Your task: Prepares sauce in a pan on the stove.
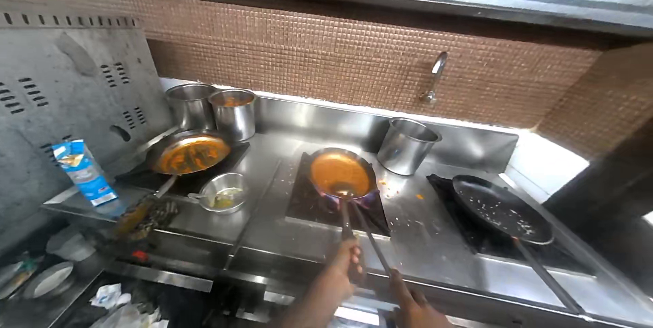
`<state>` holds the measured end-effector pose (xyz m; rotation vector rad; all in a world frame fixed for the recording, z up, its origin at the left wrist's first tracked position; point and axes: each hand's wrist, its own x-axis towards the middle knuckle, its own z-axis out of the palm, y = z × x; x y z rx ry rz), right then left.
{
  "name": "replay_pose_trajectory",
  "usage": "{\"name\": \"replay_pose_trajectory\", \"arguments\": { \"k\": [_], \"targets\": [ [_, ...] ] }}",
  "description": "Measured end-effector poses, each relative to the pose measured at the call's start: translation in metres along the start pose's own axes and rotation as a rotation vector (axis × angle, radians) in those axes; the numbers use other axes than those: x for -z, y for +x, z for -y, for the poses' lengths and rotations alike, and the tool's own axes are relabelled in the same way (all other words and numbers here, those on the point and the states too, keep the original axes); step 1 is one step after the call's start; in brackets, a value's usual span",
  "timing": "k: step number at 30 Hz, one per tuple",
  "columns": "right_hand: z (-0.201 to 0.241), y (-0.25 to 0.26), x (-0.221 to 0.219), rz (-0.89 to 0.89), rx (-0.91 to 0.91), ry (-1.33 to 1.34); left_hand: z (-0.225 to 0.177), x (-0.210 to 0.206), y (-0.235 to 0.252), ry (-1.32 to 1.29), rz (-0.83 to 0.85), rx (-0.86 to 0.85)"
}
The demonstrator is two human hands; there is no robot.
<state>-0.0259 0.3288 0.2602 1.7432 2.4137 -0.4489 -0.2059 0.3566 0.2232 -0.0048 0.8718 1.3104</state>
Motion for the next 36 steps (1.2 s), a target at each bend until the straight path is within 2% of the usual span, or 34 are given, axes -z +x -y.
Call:
{"name": "replay_pose_trajectory", "arguments": {
  "k": [2, 5, 8, 10, 13, 14, 18, 22, 25, 28, 30, 31, 34, 36],
  "targets": [
    [0.006, 0.019, 0.008, -0.023, 0.021, -0.008, 0.008, -0.016, -0.025, 0.032, -0.037, 0.044],
    [0.006, 0.053, 0.005, -0.008, -0.042, -0.041, 0.029, -0.021, -0.051, 0.094, -0.067, 0.060],
    [0.001, 0.030, -0.007, -0.001, -0.071, 0.058, 0.017, -0.006, -0.013, 0.078, -0.027, 0.009],
    [-0.017, 0.015, -0.010, 0.033, -0.015, 0.312, 0.009, -0.002, 0.003, 0.005, 0.004, 0.005],
    [-0.047, 0.030, -0.007, 0.070, 0.062, 0.911, 0.013, -0.007, -0.024, 0.021, 0.001, 0.056],
    [-0.049, 0.041, -0.004, 0.061, 0.053, 0.951, 0.017, -0.007, -0.036, 0.029, -0.008, 0.069],
    [-0.020, 0.087, -0.001, 0.004, 0.011, 0.523, 0.015, -0.006, -0.064, 0.005, -0.017, 0.093],
    [0.004, 0.065, 0.009, 0.042, 0.068, 0.030, 0.002, 0.003, -0.045, 0.074, 0.013, 0.088],
    [-0.012, 0.050, 0.013, -0.040, 0.052, -0.213, -0.008, 0.021, -0.030, 0.058, 0.024, 0.082],
    [-0.040, 0.077, 0.018, -0.067, 0.021, -0.244, 0.007, 0.001, -0.062, 0.056, -0.033, 0.099],
    [-0.055, 0.077, 0.018, 0.001, -0.012, -0.088, 0.014, -0.008, -0.069, 0.035, -0.071, 0.088],
    [-0.059, 0.068, 0.016, 0.044, -0.023, 0.078, 0.013, -0.006, -0.061, 0.034, -0.070, 0.077],
    [-0.056, 0.020, 0.007, 0.154, -0.013, 0.832, 0.007, 0.010, -0.016, 0.025, 0.011, 0.061],
    [-0.037, 0.003, 0.010, 0.219, -0.057, 1.424, 0.003, 0.007, -0.011, 0.026, 0.030, 0.063]
  ]
}}
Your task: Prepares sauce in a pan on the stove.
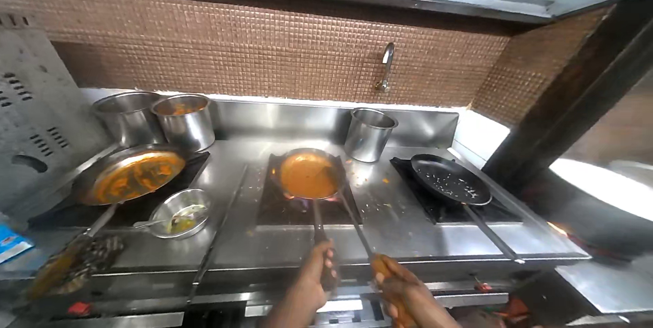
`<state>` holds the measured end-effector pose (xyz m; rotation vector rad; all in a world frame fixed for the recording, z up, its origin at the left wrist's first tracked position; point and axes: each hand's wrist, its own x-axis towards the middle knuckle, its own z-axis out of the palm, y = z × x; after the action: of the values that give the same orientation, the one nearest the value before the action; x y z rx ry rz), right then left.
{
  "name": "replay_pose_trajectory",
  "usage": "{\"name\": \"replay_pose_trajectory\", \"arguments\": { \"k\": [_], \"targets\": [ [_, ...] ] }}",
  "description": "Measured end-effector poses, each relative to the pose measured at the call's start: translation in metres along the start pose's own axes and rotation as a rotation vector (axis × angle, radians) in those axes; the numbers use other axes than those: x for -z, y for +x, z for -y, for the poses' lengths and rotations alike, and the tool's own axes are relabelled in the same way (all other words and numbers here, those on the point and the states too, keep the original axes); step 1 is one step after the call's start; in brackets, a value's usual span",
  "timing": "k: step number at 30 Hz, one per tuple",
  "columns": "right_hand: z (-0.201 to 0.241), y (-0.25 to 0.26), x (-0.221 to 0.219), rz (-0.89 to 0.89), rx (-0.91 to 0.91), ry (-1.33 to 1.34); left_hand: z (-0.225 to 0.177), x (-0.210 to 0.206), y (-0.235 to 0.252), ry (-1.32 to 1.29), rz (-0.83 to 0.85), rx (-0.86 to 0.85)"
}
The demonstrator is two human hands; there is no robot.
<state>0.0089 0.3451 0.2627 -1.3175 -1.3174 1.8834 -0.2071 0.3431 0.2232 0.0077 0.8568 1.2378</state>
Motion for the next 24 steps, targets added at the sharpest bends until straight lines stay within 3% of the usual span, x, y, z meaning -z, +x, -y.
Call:
{"name": "replay_pose_trajectory", "arguments": {
  "k": [2, 4, 6, 9, 11, 13, 16, 18, 22, 24],
  "targets": [
    [0.006, 0.013, -0.013, 0.068, -0.050, 0.514, 0.004, -0.015, -0.022, 0.025, -0.048, 0.011],
    [0.003, 0.040, -0.022, 0.086, -0.061, 0.701, 0.016, -0.024, -0.047, 0.064, -0.097, 0.037],
    [-0.012, 0.050, -0.025, -0.023, 0.020, 0.326, 0.023, -0.023, -0.053, 0.090, -0.106, 0.038],
    [-0.036, 0.027, -0.015, -0.106, 0.072, -0.633, 0.012, -0.011, -0.022, 0.071, -0.072, 0.000],
    [-0.035, 0.004, -0.015, -0.105, 0.081, -1.025, 0.006, -0.003, -0.002, 0.019, -0.059, -0.011],
    [-0.019, 0.005, -0.024, -0.130, 0.089, -1.272, 0.005, -0.009, -0.013, -0.004, -0.051, -0.009],
    [0.006, 0.043, -0.027, -0.218, 0.033, -1.443, 0.026, -0.024, -0.050, 0.014, -0.094, 0.023],
    [0.013, 0.053, -0.028, -0.263, -0.038, -1.462, 0.028, -0.022, -0.047, 0.029, -0.100, 0.013],
    [0.000, 0.003, -0.035, -0.240, -0.039, -1.392, 0.007, 0.002, 0.009, 0.004, -0.022, -0.036],
    [0.003, -0.005, -0.035, -0.186, 0.025, -1.393, 0.001, -0.005, 0.006, -0.026, -0.022, -0.041]
  ]
}}
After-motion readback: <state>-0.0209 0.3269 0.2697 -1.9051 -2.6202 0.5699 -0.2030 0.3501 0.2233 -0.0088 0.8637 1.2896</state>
